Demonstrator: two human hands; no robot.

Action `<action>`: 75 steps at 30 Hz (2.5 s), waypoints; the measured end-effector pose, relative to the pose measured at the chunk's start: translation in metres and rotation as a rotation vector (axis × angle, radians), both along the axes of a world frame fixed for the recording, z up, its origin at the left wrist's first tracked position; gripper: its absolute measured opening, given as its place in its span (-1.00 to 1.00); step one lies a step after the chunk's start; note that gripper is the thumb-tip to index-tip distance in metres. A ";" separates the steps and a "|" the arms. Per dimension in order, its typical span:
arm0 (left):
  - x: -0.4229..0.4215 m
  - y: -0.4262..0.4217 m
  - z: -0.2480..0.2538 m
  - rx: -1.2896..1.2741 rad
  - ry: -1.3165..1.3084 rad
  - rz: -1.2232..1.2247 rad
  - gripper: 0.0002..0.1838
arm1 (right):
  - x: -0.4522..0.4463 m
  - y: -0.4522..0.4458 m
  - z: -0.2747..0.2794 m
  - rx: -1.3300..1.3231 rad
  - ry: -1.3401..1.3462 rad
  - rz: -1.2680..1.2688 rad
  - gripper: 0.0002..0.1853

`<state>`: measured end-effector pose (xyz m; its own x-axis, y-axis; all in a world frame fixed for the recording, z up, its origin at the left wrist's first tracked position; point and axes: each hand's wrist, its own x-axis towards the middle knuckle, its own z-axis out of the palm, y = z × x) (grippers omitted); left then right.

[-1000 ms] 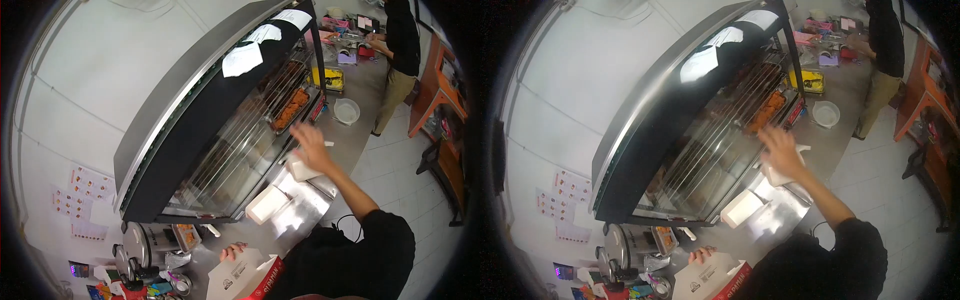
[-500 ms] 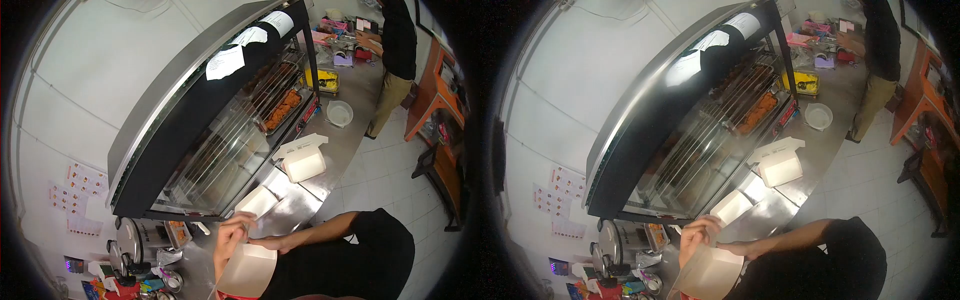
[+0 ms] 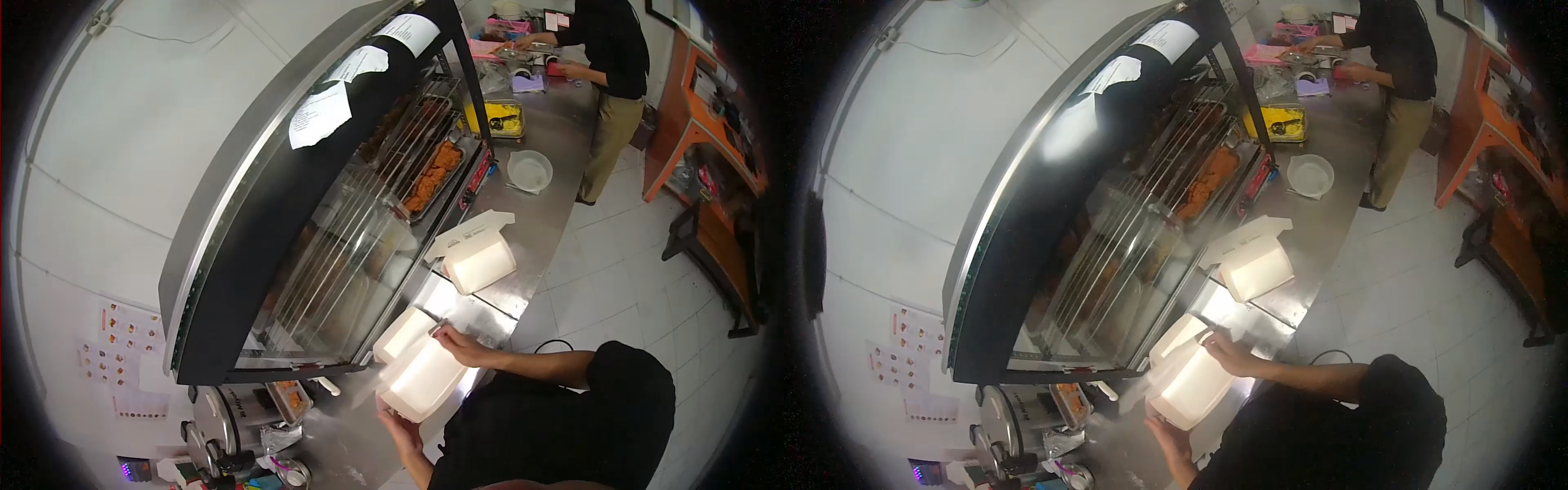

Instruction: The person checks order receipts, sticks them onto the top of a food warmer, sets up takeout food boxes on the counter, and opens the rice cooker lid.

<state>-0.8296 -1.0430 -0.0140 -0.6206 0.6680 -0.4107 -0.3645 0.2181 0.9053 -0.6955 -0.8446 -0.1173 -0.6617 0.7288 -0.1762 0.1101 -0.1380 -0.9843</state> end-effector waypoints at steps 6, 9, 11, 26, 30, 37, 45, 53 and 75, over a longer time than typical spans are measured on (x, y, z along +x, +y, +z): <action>0.008 0.031 0.008 0.146 -0.017 0.210 -0.14 | -0.008 -0.009 0.004 0.174 0.216 -0.025 -0.59; -0.001 0.017 -0.026 0.146 -0.129 0.233 -0.16 | 0.011 -0.016 0.044 0.133 0.285 -0.126 -0.59; 0.012 0.028 -0.021 0.186 -0.184 0.285 -0.15 | 0.018 -0.022 0.059 0.122 0.409 -0.259 -0.62; 0.030 0.039 -0.031 0.191 -0.205 0.342 -0.12 | 0.047 0.000 0.066 0.720 0.445 -0.150 -0.82; 0.019 0.031 -0.051 0.283 0.029 0.323 -0.20 | 0.034 -0.006 0.052 0.363 0.318 -0.195 -0.87; 0.024 0.025 -0.039 0.030 0.307 0.423 -0.30 | 0.015 -0.007 0.012 0.167 0.192 -0.108 -0.84; -0.001 -0.063 -0.067 0.156 0.177 0.626 -0.18 | 0.003 0.012 -0.002 0.240 -0.025 -0.279 -0.74; -0.043 -0.158 -0.125 0.205 0.069 0.747 -0.11 | -0.033 0.087 -0.079 0.402 -0.019 -0.614 -0.66; -0.116 -0.227 -0.201 -0.253 0.365 0.561 -0.63 | 0.107 0.028 0.035 1.134 -0.510 -1.072 -0.49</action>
<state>-0.9451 -1.2703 -0.2153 -0.9700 0.1194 -0.2115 -0.1667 0.3061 0.9373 -0.5886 -0.8162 -0.0823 0.1557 0.6902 0.7067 0.7706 0.3627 -0.5240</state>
